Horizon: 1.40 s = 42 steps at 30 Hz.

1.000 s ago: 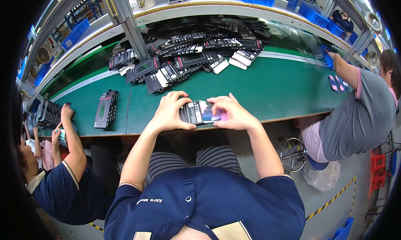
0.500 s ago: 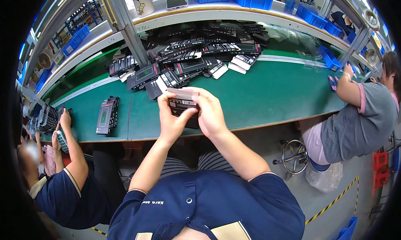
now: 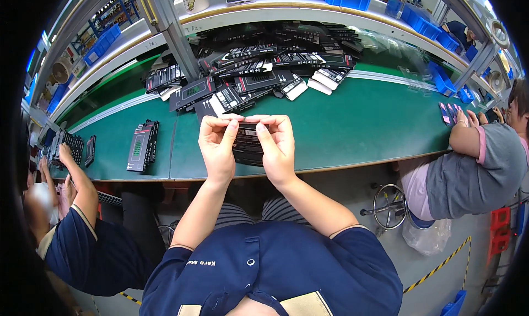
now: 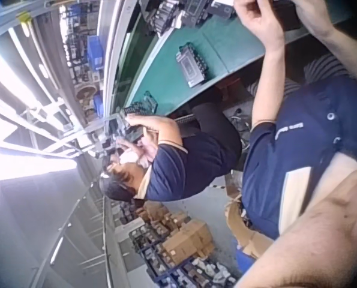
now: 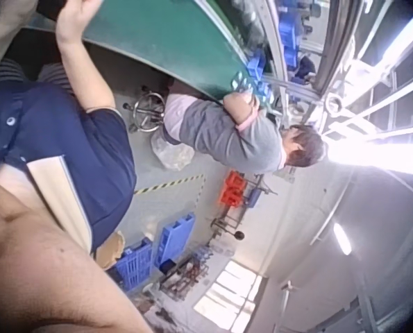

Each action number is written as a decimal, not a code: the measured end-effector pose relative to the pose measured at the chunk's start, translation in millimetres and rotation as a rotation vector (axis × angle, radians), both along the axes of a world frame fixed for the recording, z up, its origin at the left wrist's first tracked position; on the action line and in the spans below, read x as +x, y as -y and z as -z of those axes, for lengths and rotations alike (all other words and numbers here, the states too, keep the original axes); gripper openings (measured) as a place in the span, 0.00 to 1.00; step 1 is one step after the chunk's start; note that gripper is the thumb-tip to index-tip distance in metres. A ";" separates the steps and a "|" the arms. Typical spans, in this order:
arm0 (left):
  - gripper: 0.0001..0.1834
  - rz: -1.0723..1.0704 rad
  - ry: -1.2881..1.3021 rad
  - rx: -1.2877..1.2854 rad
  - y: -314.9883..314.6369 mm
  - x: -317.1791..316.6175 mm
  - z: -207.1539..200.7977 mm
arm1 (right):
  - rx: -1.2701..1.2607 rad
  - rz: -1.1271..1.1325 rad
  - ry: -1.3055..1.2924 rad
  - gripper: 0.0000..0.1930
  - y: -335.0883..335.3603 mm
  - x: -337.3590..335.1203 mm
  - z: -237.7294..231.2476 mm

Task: The person sits at a green workbench in a factory setting, repeatedly picking up small black electronic devices from a large cardboard box. They wipe each device with a small cloth and place it onto a growing stack on the table.

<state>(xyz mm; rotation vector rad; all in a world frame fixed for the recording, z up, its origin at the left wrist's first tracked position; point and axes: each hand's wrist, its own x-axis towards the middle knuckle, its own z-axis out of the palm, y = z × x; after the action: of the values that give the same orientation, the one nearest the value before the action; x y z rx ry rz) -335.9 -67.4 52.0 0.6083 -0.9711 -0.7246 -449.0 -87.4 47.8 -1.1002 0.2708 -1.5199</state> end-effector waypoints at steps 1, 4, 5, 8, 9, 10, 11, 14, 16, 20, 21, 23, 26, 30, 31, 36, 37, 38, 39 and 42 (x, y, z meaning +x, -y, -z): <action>0.05 -0.042 0.065 -0.024 1.8 2.6 5.7 | -0.028 0.038 -0.007 0.08 3.5 1.9 6.3; 0.05 -0.151 0.264 -0.056 1.6 12.0 13.6 | -0.301 0.259 -0.239 0.15 6.6 5.0 48.9; 0.06 -0.183 0.329 -0.039 -1.3 16.5 12.1 | -0.338 0.253 -0.233 0.23 9.7 7.0 55.7; 0.22 -0.069 0.183 0.363 -22.0 26.7 1.5 | -0.526 0.655 -0.494 0.23 -3.0 1.5 48.1; 0.28 0.118 -0.114 0.630 -30.7 29.4 -4.0 | -0.720 0.544 -0.533 0.23 -4.9 -8.5 37.8; 0.31 0.423 -0.317 0.748 -38.2 39.2 -11.2 | -0.864 0.544 -0.456 0.21 -11.6 -5.3 35.6; 0.35 0.384 -0.262 0.692 -42.7 42.2 -1.0 | -0.945 0.471 -0.603 0.20 -20.6 -4.8 32.2; 0.42 -0.073 0.217 0.440 -47.2 74.8 8.3 | -1.002 0.227 -0.822 0.14 -20.6 -2.2 21.6; 0.36 -0.275 0.241 0.491 -54.1 116.8 -21.4 | -0.843 0.212 -0.974 0.11 -8.5 -11.4 29.7; 0.24 -0.768 0.591 0.650 -81.8 258.7 -13.6 | -0.511 0.146 -0.877 0.08 -4.7 -6.7 33.3; 0.26 -0.924 1.047 0.810 -91.6 284.2 -7.3 | -0.565 0.150 -0.909 0.08 -6.6 -4.7 34.6; 0.29 -0.967 1.171 0.997 -91.6 288.5 -6.1 | -0.679 0.175 -0.971 0.07 -8.6 -1.6 38.2; 0.42 -0.822 1.177 0.881 -78.9 260.8 -18.4 | -0.750 0.252 -1.026 0.08 -11.0 1.5 36.1; 0.54 -0.916 1.461 1.264 -63.8 248.3 -18.7 | -0.712 0.257 -1.013 0.08 -9.8 -0.2 36.6; 0.55 -0.920 1.387 1.303 -59.7 250.0 -20.9 | -0.721 0.260 -1.002 0.08 -8.7 -0.3 37.7; 0.54 -0.951 1.390 1.245 -66.3 255.0 -16.9 | -0.706 0.268 -0.982 0.08 -7.9 -2.5 40.6; 0.54 -0.934 1.397 1.266 -66.9 250.8 -18.2 | -0.696 0.270 -0.984 0.08 -7.9 -2.6 40.5; 0.54 -0.922 1.366 1.285 -66.3 251.4 -19.6 | -0.685 0.273 -0.986 0.08 -8.1 -2.4 40.4; 0.54 -0.910 1.336 1.303 -64.1 252.8 -21.4 | -0.687 0.273 -0.987 0.08 -8.5 -1.8 39.9; 0.53 -1.005 1.358 1.255 -56.1 254.0 -21.2 | -0.693 0.273 -0.981 0.08 -8.8 -0.5 39.1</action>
<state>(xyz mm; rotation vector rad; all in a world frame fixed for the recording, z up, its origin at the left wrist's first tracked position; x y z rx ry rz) -81.9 -11.4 73.2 2.6678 -1.0737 0.2382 -449.5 -78.6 8.7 -2.4197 0.5968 -1.2029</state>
